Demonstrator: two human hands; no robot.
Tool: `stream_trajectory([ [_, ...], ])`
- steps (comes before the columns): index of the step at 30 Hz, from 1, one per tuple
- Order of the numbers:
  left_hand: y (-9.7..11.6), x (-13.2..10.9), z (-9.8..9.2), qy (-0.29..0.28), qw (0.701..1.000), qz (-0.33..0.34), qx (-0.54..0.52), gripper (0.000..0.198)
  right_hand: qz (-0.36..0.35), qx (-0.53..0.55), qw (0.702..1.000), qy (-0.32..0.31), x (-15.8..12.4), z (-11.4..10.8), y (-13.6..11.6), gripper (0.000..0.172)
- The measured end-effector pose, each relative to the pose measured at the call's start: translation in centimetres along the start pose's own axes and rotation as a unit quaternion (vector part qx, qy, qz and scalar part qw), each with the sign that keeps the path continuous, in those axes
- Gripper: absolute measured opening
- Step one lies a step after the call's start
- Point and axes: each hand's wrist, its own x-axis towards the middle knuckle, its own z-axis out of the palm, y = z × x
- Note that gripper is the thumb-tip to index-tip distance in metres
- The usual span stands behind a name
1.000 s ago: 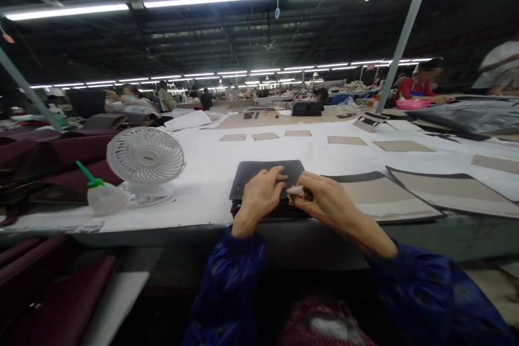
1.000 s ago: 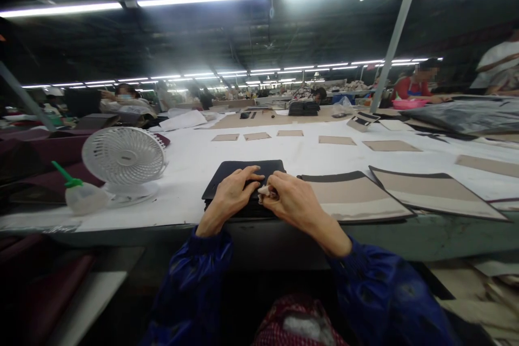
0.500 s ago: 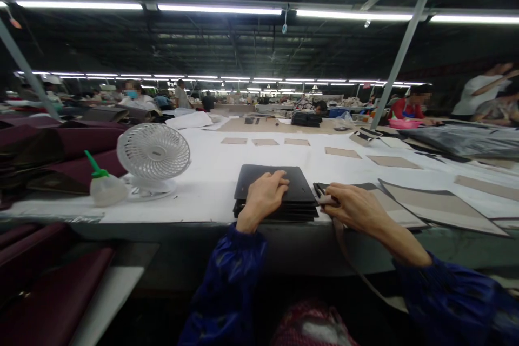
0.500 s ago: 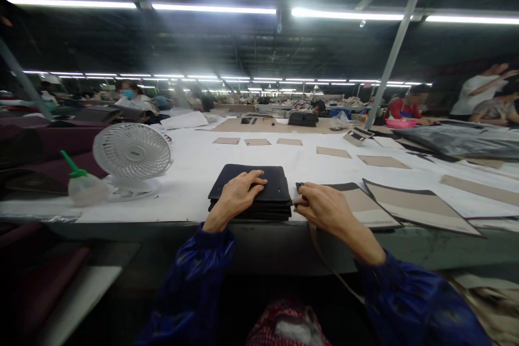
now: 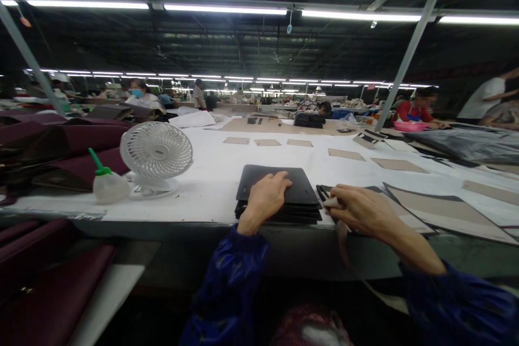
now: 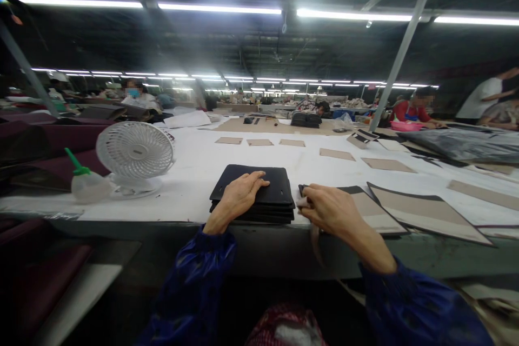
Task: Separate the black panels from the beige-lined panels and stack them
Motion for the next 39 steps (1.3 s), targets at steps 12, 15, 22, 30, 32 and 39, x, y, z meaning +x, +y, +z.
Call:
stream_trajectory([
  [12, 0.5, -0.2, -0.8, 0.002, 0.995, -0.049, -0.087, 0.06, -0.018, 0.106, 0.994, 0.009, 4.2, 3.0, -4.3, 0.017],
  [15, 0.8, -0.3, -1.1, -0.003, 0.995, -0.059, -0.08, 0.059, -0.099, 0.131, 0.986, 0.003, 4.0, 3.4, -5.0, 0.01],
  [22, 1.2, -0.2, -1.2, -0.011, 0.995, -0.063, -0.077, 0.054, -0.16, 0.063, 0.985, 0.028, 2.3, 2.6, -4.1, 0.014],
  [30, 1.1, -0.2, -1.0, -0.013, 0.996, -0.052, -0.07, 0.052, -0.127, 0.032, 0.991, 0.021, 1.6, 2.1, -3.0, 0.01],
  [32, 1.0, -0.2, -0.9, -0.011, 0.997, -0.05, -0.065, 0.053, -0.116, 0.037, 0.992, 0.015, 1.4, 1.9, -2.6, 0.009],
  [39, 0.5, -0.1, -0.5, 0.0, 0.998, -0.038, -0.043, 0.056, -0.086, 0.029, 0.996, 0.022, 0.8, 1.5, -1.2, 0.01],
])
